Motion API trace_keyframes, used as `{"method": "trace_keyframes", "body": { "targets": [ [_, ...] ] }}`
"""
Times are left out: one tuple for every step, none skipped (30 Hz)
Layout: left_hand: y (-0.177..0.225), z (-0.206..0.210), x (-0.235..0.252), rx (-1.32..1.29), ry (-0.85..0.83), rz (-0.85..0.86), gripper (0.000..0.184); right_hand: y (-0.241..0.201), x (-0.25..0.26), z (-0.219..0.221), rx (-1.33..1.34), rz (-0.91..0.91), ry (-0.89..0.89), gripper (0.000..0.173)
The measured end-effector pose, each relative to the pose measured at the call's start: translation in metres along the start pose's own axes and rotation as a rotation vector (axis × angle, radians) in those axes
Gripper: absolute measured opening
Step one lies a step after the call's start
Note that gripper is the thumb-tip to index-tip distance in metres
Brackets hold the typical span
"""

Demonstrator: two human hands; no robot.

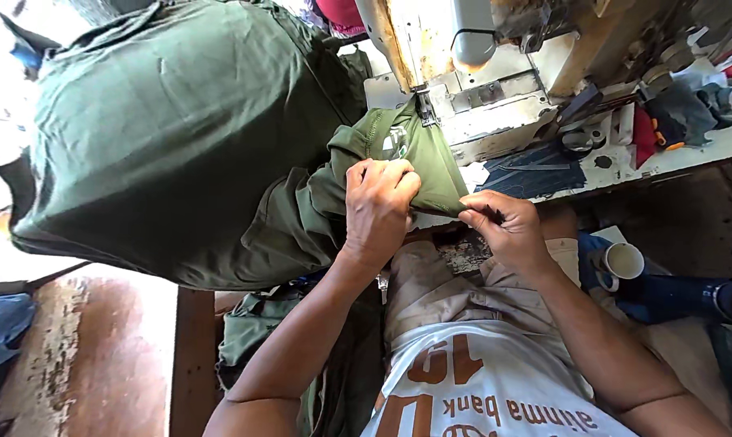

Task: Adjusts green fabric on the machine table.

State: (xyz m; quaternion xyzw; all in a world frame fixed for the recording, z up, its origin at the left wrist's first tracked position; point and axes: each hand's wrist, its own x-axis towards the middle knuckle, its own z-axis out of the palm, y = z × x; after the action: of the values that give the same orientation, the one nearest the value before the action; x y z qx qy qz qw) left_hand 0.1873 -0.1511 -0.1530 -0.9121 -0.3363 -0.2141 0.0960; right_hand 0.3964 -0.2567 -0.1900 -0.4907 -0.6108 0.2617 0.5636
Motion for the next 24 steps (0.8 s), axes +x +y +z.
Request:
{"method": "trace_keyframes", "body": {
  "targets": [
    [-0.003,0.001,0.003,0.007,0.005,0.001,0.013,0.001,0.004,0.001,-0.002,0.016,0.005,0.012],
    [-0.005,0.001,0.007,0.017,0.013,0.0,0.014,0.003,0.007,0.002,-0.002,0.028,0.008,0.011],
    [-0.008,0.001,0.012,0.03,0.021,0.0,0.015,0.005,0.011,0.003,0.002,0.041,0.011,0.011],
    [-0.012,0.001,0.016,0.044,0.027,0.001,0.016,0.006,0.015,0.004,0.011,0.055,0.017,0.011],
    [-0.016,0.001,0.021,0.056,0.034,0.006,0.017,0.008,0.019,0.006,0.022,0.072,0.02,0.011],
    [-0.021,0.002,0.025,0.068,0.035,0.008,0.017,0.01,0.023,0.007,0.033,0.089,0.024,0.01],
    [-0.026,0.004,0.03,0.081,0.038,0.014,0.017,0.013,0.029,0.009,0.049,0.098,0.031,0.01],
    [-0.032,0.007,0.035,0.09,0.035,0.021,0.016,0.017,0.036,0.013,0.076,0.095,0.051,0.01],
    [-0.038,0.009,0.039,0.094,0.029,0.033,0.016,0.021,0.044,0.016,0.099,0.087,0.064,0.012],
    [-0.043,0.011,0.043,0.091,0.018,0.046,0.016,0.024,0.051,0.018,0.118,0.077,0.068,0.012],
    [-0.048,0.01,0.046,0.08,0.004,0.067,0.017,0.025,0.057,0.02,0.137,0.069,0.073,0.012],
    [-0.052,0.008,0.049,0.056,-0.012,0.093,0.019,0.025,0.063,0.022,0.143,0.061,0.077,0.011],
    [-0.056,0.004,0.052,0.016,-0.028,0.13,0.024,0.026,0.068,0.023,0.154,0.04,0.079,0.011],
    [-0.059,-0.002,0.054,-0.042,-0.041,0.171,0.032,0.027,0.073,0.024,0.163,0.012,0.079,0.01],
    [-0.061,-0.009,0.055,-0.095,-0.067,0.201,0.04,0.03,0.078,0.025,0.161,-0.018,0.083,0.011],
    [-0.063,-0.018,0.056,-0.138,-0.113,0.21,0.051,0.032,0.082,0.026,0.157,-0.041,0.096,0.011],
    [-0.064,-0.028,0.057,-0.164,-0.164,0.193,0.061,0.034,0.085,0.028,0.153,-0.057,0.106,0.012],
    [-0.065,-0.038,0.058,-0.166,-0.219,0.148,0.066,0.035,0.088,0.029,0.145,-0.072,0.109,0.013],
    [-0.069,-0.047,0.057,-0.145,-0.277,0.096,0.071,0.037,0.091,0.03,0.141,-0.089,0.108,0.013],
    [-0.076,-0.054,0.056,-0.11,-0.337,0.045,0.075,0.037,0.093,0.03,0.141,-0.103,0.106,0.014],
    [-0.087,-0.057,0.053,-0.071,-0.38,0.015,0.075,0.038,0.095,0.031,0.144,-0.117,0.101,0.014],
    [-0.098,-0.06,0.049,-0.029,-0.399,0.006,0.072,0.039,0.095,0.032,0.14,-0.13,0.092,0.013],
    [-0.104,-0.064,0.045,-0.006,-0.396,0.017,0.066,0.039,0.096,0.031,0.126,-0.138,0.079,0.013],
    [-0.106,-0.068,0.042,-0.029,-0.362,0.062,0.058,0.038,0.096,0.029,0.098,-0.144,0.056,0.013]
  ]
}}
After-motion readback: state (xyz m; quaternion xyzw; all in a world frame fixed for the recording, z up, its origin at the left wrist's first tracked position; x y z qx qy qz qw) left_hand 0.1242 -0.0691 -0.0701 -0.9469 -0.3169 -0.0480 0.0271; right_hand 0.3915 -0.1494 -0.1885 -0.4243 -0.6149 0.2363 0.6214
